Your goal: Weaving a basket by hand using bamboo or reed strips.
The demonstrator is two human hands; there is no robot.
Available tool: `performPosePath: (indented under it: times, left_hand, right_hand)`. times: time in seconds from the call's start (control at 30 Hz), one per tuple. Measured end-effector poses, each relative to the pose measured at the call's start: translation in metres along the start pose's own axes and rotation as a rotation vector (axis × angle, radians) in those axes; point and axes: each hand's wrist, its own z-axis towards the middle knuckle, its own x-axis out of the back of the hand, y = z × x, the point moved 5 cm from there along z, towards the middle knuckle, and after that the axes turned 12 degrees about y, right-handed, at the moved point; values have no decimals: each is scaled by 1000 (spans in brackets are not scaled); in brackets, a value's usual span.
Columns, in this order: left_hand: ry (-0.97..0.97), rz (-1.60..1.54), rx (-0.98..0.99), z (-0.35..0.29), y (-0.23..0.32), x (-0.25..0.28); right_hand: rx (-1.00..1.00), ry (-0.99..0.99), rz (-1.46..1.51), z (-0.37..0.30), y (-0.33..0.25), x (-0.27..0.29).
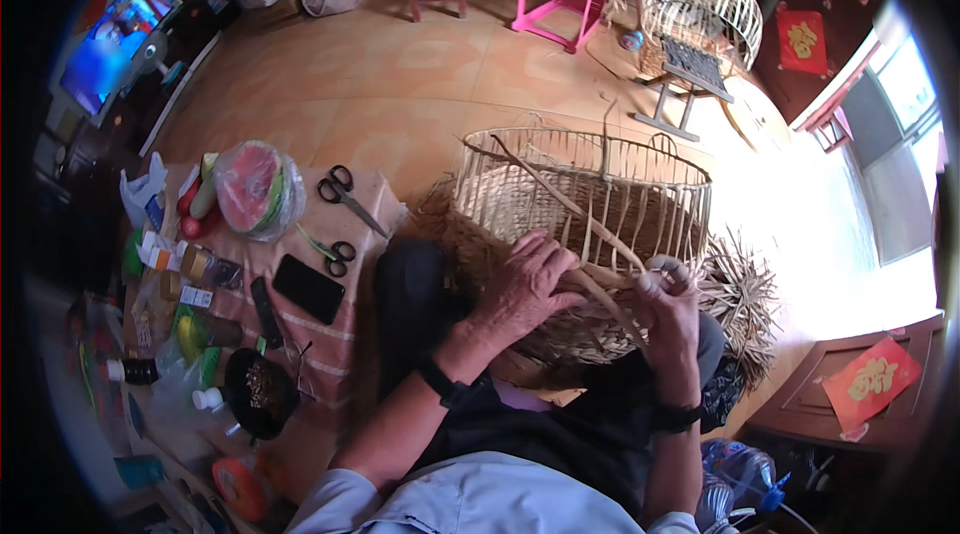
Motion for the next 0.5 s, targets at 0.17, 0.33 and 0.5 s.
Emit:
performPosePath:
  times: [0.17,0.33,0.5]
  left_hand:
    - [-85,-55,-10,2,-4,9]
    - [144,112,51,16,4,42]
    - [14,77,-71,19,23,13]
  right_hand:
    - [-107,-60,-62,-38,29,7]
    - [409,-152,-763,-37,-1,-34]
    - [570,-201,-795,-30,13,-38]
